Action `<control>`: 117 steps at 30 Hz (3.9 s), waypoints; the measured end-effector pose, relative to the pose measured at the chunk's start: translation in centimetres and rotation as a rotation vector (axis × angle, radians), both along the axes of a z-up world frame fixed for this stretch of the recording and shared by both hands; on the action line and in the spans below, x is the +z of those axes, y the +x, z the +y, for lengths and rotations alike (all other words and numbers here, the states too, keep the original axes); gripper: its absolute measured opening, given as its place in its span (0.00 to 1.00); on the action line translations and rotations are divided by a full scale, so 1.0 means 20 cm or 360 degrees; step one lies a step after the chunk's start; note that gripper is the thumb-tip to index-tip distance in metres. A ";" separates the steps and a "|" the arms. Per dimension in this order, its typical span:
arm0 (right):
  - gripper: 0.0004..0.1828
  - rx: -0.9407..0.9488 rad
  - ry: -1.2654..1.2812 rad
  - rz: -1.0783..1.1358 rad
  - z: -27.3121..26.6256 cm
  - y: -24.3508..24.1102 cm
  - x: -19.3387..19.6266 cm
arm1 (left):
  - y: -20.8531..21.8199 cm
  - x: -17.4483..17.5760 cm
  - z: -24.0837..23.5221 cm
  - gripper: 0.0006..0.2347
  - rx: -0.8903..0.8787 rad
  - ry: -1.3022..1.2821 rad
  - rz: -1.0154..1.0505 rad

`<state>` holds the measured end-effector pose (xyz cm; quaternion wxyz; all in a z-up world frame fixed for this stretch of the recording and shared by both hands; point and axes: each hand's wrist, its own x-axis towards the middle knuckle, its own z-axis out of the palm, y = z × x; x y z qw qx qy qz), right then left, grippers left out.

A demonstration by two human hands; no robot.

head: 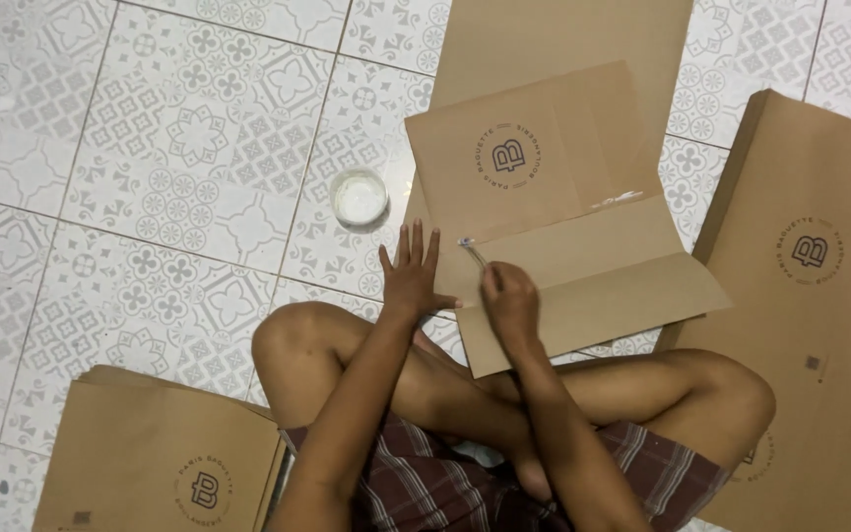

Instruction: The person sits on the floor and folds a flat brown paper bag into shape. They use a small brush to apply glue from a white container along the bottom seam of the bag, then press the sides together to seal it.

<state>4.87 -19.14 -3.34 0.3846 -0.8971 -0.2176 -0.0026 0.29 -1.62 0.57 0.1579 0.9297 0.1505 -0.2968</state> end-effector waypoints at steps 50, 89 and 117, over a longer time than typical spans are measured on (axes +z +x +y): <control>0.06 -0.0210 -0.0235 -0.0032 -0.32 0.30 0.04 | 0.00 -0.01 0.01 0.56 0.0034 -0.0061 0.0032; 0.08 -0.0133 -0.0295 -0.0164 -0.77 0.70 -0.05 | 0.01 -0.02 0.00 0.56 0.0048 -0.0036 0.0099; 0.07 0.0033 -0.0280 -0.0088 -0.60 0.55 -0.06 | 0.01 -0.01 0.00 0.57 0.0021 -0.0005 0.0117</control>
